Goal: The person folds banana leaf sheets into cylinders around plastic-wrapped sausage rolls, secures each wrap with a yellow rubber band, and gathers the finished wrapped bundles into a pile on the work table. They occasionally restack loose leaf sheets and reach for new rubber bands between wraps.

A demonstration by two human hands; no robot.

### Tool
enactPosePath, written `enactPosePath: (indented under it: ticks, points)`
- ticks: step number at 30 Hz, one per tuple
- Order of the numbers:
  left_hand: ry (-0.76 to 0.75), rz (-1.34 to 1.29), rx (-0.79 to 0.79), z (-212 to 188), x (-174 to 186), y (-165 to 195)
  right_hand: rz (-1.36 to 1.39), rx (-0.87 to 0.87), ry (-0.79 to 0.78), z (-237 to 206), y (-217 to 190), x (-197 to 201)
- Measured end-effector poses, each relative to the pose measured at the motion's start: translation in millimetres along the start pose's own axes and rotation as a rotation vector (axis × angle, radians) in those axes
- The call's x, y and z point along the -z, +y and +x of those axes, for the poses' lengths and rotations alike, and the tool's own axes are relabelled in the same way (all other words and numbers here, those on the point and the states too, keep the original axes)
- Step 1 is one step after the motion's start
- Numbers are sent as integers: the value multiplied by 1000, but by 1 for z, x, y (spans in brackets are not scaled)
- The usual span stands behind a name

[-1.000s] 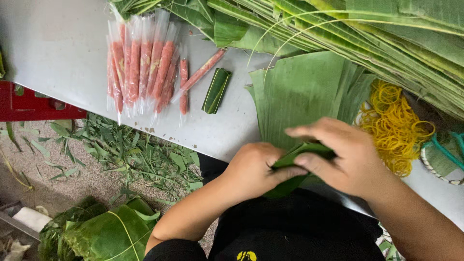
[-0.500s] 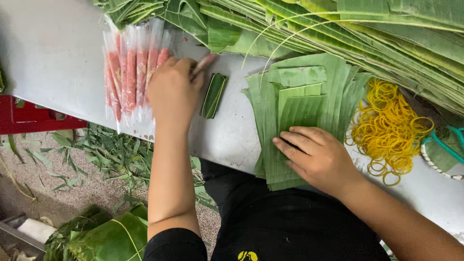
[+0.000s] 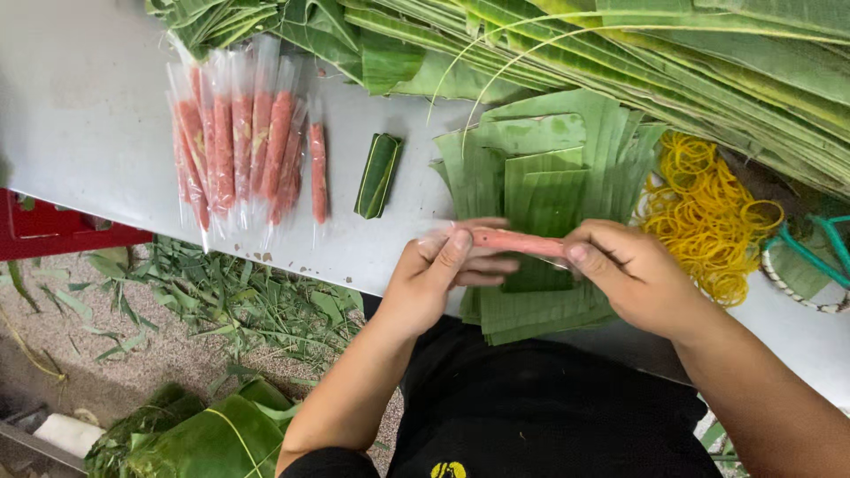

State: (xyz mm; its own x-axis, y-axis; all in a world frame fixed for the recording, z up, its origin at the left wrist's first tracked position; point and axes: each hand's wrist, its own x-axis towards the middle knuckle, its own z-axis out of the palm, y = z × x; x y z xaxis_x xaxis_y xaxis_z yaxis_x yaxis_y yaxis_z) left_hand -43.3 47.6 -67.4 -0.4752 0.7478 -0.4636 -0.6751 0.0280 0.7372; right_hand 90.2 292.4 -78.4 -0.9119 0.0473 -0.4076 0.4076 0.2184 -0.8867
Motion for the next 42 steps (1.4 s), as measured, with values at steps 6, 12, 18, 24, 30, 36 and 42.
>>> enactPosePath:
  ticks: [6,12,18,24,30,36,42]
  points:
    - [261,1231,-476,-2,-8,-19,-223,32,123,-6,-10,5]
    - [312,1578,-797,5,-19,-15,-870,305,439,-6,-41,-11]
    - [-41,1557,-929,-3,-16,1,-918,747,240,-7,-50,-5]
    - [-63,1435,-699,27,-15,9,-651,527,156,16,-31,6]
    - [-102,1524,-835,32,-13,20,-873,663,144,16,-24,6]
    - [-120,1425,-665,47,-5,33,-772,432,138,29,-33,13]
    - [-17,1544,-859,52,-11,32,-989,508,180,29,-42,13]
